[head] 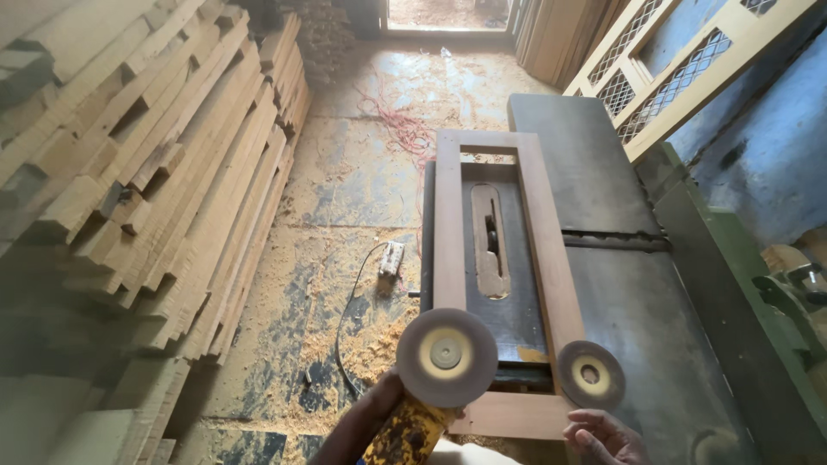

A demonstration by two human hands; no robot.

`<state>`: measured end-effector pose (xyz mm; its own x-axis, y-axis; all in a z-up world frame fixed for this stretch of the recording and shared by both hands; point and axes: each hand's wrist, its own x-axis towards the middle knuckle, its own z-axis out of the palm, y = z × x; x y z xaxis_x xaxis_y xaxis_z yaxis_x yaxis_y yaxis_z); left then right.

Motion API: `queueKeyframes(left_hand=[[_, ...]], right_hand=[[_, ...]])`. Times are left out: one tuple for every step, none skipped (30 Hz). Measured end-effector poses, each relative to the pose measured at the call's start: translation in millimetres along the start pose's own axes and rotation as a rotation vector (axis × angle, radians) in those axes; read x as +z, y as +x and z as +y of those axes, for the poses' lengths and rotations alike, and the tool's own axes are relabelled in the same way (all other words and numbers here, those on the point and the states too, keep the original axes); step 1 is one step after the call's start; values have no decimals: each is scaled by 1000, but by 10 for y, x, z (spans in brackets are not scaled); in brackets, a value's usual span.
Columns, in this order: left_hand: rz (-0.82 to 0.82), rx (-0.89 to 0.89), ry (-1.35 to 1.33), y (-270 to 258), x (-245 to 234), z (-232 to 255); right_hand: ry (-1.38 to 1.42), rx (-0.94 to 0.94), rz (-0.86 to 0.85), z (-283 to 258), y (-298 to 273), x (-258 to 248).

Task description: The person sands a rectangular wooden frame using a handheld power sander, moving the tool across all four sides of the frame.

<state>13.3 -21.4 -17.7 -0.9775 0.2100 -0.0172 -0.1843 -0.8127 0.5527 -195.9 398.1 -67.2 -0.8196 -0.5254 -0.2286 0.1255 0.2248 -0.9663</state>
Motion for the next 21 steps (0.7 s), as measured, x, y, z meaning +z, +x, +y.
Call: queueKeyframes(left_hand=[[18, -11, 14, -41, -39, 49], [36, -23, 28, -85, -67, 100], [32, -17, 34, -131, -92, 160], [27, -11, 39, -178, -119, 211], [22, -9, 44, -235, -157, 258], [57, -4, 65, -287, -193, 312], [92, -11, 85, -358, -223, 348], [127, -18, 106, -406, -262, 384], [142, -31, 97, -435, -288, 402], [158, -43, 87, -425, -321, 430], [176, -62, 74, -457, -349, 410], [155, -100, 136, -479, -407, 419], [136, -140, 186, -503, -477, 417], [114, -179, 235, -544, -539, 374], [103, -167, 187, -543, -600, 323], [94, -154, 140, -525, -658, 267], [74, -127, 118, -470, -742, 294], [59, -110, 99, -473, -792, 289], [44, -90, 77, -472, -816, 273], [28, -69, 54, -469, -819, 266], [32, -65, 52, -459, -806, 281]], right_hand=[[-19, -7, -15, -43, 9, 16], [-38, -13, -30, -75, 2, 53], [-34, -31, -14, -84, -21, 132], [-31, -49, 3, -95, -52, 219], [-26, -65, 22, -110, -97, 320], [-44, -16, 35, -155, -113, 409], [-56, 38, 56, -194, -173, 506], [-68, 93, 77, -255, -215, 609], [-150, 59, 34, -344, -302, 705], [-232, 26, -11, -466, -355, 788], [-311, 2, -58, -574, -450, 875], [-253, 29, 1, -660, -523, 998], [-200, 68, 58, -729, -633, 1142], [-150, 107, 117, -797, -760, 1282], [-168, 123, 127, -888, -841, 1377], [-187, 139, 136, -981, -950, 1447], [-199, 125, 149, -1043, -945, 1533], [-188, 118, 148, -1079, -957, 1616], [-182, 110, 145, -1116, -962, 1658], [-176, 102, 142, -1154, -970, 1679], [-192, 89, 142, -1196, -965, 1692]])
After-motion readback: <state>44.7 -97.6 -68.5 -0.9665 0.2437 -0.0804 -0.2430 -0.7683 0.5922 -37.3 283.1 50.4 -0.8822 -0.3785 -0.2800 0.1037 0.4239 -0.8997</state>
